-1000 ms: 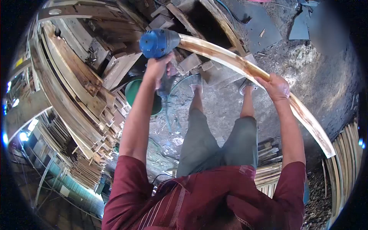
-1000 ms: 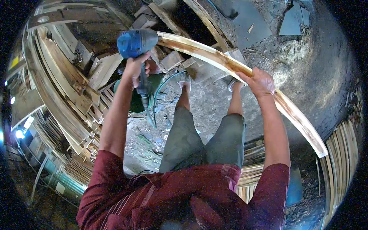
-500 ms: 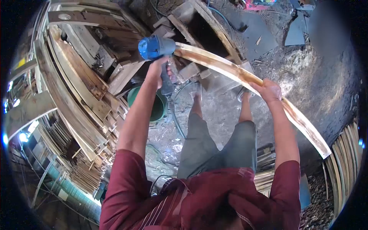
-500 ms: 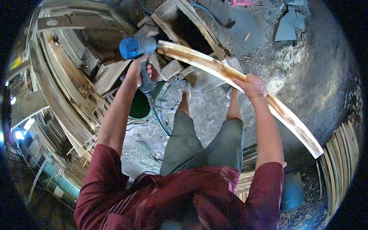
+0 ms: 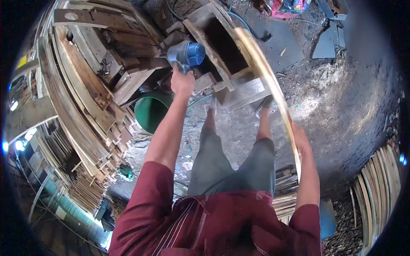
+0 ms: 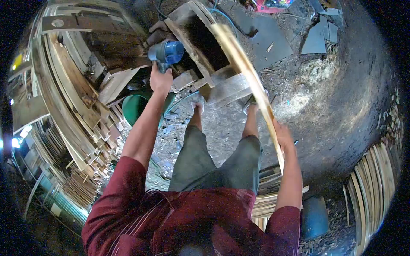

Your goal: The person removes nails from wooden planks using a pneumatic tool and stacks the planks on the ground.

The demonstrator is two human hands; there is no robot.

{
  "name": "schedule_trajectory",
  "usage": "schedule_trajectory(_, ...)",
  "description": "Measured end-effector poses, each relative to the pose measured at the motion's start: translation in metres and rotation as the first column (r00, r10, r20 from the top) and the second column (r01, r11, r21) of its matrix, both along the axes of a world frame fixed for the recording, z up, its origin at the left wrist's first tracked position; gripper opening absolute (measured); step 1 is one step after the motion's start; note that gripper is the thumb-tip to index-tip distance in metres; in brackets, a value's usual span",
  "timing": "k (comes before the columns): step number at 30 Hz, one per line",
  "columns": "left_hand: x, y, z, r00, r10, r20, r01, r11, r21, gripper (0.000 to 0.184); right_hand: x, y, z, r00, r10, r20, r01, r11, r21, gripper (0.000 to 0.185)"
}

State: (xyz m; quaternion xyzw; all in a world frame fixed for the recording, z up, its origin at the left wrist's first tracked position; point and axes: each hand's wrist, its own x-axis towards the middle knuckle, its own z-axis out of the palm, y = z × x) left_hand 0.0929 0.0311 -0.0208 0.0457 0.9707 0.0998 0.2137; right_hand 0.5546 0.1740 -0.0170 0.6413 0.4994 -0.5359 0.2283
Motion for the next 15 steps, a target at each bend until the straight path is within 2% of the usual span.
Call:
schedule_trajectory(1,0.002,0.002,-0.013,1.000,0.002,0.005,-0.002,1.000,0.000,0.072,0.020,-0.006,-0.005,0.974,-0.222,0.039,0.224,0.974,-0.042,0.078)
schedule_trajectory(2,0.005,0.001,-0.030,0.999,-0.050,0.002,0.050,0.999,0.015,0.071,0.039,-0.011,-0.005,0.974,-0.221,0.042,0.223,0.974,-0.041,0.078)
schedule_trajectory(3,0.009,0.005,-0.032,0.995,-0.104,-0.004,0.104,0.994,0.031,0.071,0.055,-0.016,-0.003,0.948,-0.302,0.100,0.307,0.951,-0.033,0.076)
schedule_trajectory(4,0.016,0.008,-0.032,0.998,-0.025,0.059,0.025,1.000,0.004,0.060,0.070,-0.020,-0.002,0.911,-0.382,0.154,0.390,0.921,-0.020,0.075)
schedule_trajectory(5,0.018,0.001,-0.040,0.998,-0.032,0.054,0.032,0.999,0.006,0.060,0.078,-0.023,0.004,0.909,-0.389,0.149,0.396,0.918,-0.019,0.075)
schedule_trajectory(6,0.019,-0.017,-0.057,0.969,-0.234,-0.086,0.236,0.972,0.017,0.051,0.087,-0.028,0.010,0.860,-0.494,0.128,0.509,0.849,-0.143,0.069)
schedule_trajectory(7,0.018,-0.028,-0.065,0.878,-0.423,-0.225,0.433,0.901,-0.001,0.043,0.095,-0.031,0.014,0.794,-0.596,0.120,0.604,0.751,-0.268,0.065)
schedule_trajectory(8,0.019,-0.032,-0.055,0.752,-0.548,-0.366,0.594,0.804,0.018,0.048,0.103,-0.037,0.016,0.784,-0.611,0.113,0.616,0.741,-0.269,0.065)
schedule_trajectory(10,0.046,-0.002,0.020,0.932,-0.362,-0.022,0.351,0.884,0.310,0.043,0.116,-0.044,0.022,0.769,-0.628,0.119,0.636,0.733,-0.243,0.067)
schedule_trajectory(11,0.062,0.011,0.053,0.932,-0.243,0.269,0.074,0.855,0.513,0.037,0.113,-0.046,0.029,0.735,-0.666,0.124,0.674,0.702,-0.230,0.067)
schedule_trajectory(12,0.079,0.023,0.091,0.815,-0.171,0.554,-0.243,0.766,0.595,0.032,0.120,-0.051,0.029,0.726,-0.679,0.111,0.683,0.692,-0.233,0.067)
schedule_trajectory(14,0.126,0.062,0.209,0.607,-0.220,0.764,-0.508,0.632,0.585,0.023,0.131,-0.061,0.021,0.738,-0.654,0.163,0.667,0.744,-0.034,0.066)
schedule_trajectory(15,0.146,0.076,0.258,0.466,-0.432,0.772,-0.623,0.460,0.633,0.024,0.132,-0.052,0.031,0.759,-0.616,0.208,0.640,0.766,-0.068,0.070)
